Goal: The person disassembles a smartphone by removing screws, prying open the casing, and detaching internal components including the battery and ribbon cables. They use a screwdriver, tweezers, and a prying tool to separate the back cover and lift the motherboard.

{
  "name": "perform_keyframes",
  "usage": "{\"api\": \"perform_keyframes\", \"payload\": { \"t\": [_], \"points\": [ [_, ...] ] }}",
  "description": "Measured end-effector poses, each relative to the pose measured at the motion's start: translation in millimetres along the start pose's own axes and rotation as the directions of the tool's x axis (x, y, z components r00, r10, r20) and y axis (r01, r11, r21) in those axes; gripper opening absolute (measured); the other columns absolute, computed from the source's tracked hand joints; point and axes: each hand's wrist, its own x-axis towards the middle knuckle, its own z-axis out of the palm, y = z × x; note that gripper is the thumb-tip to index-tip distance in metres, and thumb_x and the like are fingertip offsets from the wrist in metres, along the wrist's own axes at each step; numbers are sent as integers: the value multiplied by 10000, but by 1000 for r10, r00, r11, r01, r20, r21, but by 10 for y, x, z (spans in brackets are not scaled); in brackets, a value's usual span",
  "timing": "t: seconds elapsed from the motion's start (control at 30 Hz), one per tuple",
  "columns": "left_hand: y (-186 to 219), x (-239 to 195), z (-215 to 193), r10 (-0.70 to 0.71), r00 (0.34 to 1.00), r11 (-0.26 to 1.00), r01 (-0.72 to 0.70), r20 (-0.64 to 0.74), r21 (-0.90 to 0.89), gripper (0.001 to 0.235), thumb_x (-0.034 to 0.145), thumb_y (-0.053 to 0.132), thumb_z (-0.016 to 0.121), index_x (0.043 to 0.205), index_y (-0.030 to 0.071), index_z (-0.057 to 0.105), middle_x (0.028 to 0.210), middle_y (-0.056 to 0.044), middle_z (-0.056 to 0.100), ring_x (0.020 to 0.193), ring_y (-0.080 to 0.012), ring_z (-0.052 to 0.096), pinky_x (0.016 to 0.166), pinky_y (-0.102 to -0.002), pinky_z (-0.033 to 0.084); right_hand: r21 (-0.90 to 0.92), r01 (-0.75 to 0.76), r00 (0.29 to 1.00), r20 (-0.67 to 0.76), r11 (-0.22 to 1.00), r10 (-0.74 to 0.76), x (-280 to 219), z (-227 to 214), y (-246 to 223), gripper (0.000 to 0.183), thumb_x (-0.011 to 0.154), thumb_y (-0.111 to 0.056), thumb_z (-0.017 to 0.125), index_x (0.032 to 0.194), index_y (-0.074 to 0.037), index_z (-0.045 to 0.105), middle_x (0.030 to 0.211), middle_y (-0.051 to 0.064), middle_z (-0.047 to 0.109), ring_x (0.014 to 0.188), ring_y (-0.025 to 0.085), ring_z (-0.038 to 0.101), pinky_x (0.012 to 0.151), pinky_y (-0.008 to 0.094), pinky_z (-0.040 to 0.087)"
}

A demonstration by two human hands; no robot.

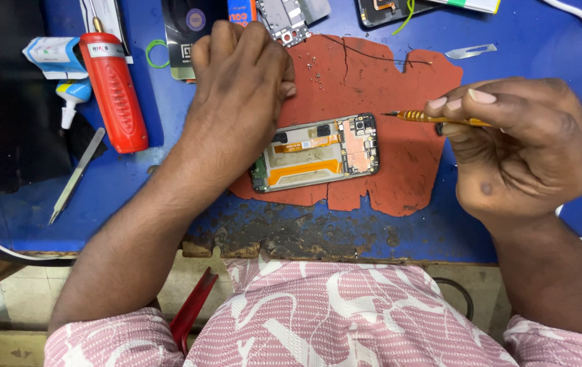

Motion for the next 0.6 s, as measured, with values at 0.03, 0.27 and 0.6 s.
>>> {"api": "perform_keyframes", "payload": {
  "t": [0.03, 0.27, 0.6],
  "points": [
    [1, 6, 4, 3, 1000, 1000, -3, 4, 6, 107, 1045, 138, 702, 1046, 43, 652, 1138, -95, 510, 1103, -281, 458, 1021, -465, 340, 4, -3, 1000, -1, 1000, 3, -7, 1, 8, 334, 1045, 155, 719, 1295, 9, 553, 1125, 167, 622, 997, 255, 759, 882, 326, 638],
    [1, 52, -143, -26, 997, 1000, 26, -66, -9, 45, 1057, 70, 685, 1072, 68, 643, 1119, -94, 507, 1128, -284, 463, 1040, -477, 340, 88, -109, 993, -35, 990, 112, -111, -23, 48, 262, 1180, 70, 731, 1354, 4, 548, 1148, 127, 621, 1025, 211, 732, 947, 310, 656],
    [208, 70, -246, 153, 984, 957, -125, 90, -261, 227, 985, 214, 807, 1092, 90, 651, 1150, -74, 548, 1161, -292, 489, 1014, -470, 368, -313, -160, 959, 174, 936, 222, 235, 34, -38, 359, 960, 133, 781, 1275, 1, 671, 1077, 136, 683, 932, 205, 709, 800, 291, 593]
  ]
}}
